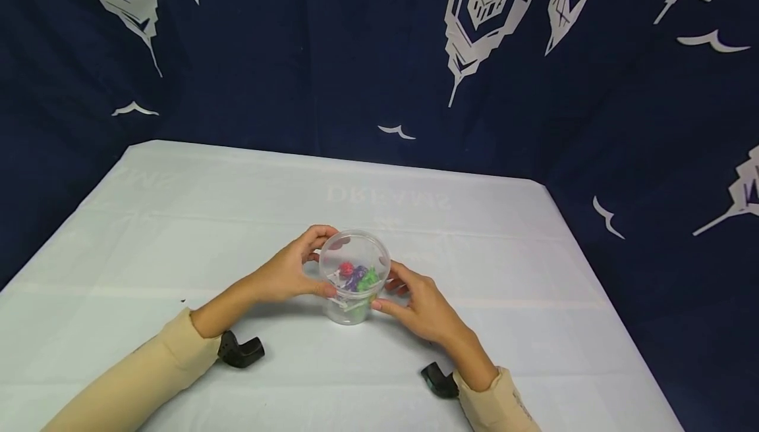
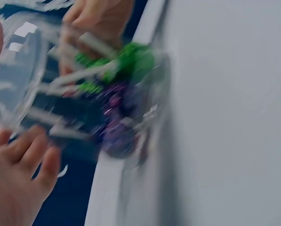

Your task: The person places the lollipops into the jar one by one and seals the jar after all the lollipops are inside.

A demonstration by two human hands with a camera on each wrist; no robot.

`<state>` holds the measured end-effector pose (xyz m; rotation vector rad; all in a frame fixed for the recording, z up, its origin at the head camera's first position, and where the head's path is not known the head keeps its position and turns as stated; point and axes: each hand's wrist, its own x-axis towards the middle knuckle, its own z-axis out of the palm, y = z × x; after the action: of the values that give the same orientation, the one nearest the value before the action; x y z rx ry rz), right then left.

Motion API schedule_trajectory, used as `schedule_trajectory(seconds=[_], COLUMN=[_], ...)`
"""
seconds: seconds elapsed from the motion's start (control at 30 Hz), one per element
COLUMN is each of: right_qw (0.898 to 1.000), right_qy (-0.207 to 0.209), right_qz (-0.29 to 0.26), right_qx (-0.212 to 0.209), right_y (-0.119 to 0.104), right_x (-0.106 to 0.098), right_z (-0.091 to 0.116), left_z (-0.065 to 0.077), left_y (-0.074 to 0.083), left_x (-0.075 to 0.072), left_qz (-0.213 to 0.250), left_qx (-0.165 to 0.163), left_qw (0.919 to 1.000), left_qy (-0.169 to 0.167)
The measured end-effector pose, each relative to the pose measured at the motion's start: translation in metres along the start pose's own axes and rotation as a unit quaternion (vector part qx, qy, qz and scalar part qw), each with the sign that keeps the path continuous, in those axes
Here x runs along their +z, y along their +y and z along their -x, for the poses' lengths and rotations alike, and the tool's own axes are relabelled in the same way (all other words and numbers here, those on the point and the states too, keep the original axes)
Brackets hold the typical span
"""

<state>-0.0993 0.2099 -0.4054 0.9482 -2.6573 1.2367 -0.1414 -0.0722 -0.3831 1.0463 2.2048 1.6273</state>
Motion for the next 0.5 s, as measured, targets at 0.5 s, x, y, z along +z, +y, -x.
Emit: schedule_trajectory(seconds=[0.5], right_qw=[1.000], right_qy=[0.001], right_qz=[0.001], right_qx=[0.000], right_y=[0.0012], right_x=[0.0002], right_z=[0.0001], left_z=[0.0003], left_y=[-0.0032], left_x=[-0.0080], left_qz=[0.036], left_qx=[0.015], left_qw=[0.9986], left_qy=[-0.036])
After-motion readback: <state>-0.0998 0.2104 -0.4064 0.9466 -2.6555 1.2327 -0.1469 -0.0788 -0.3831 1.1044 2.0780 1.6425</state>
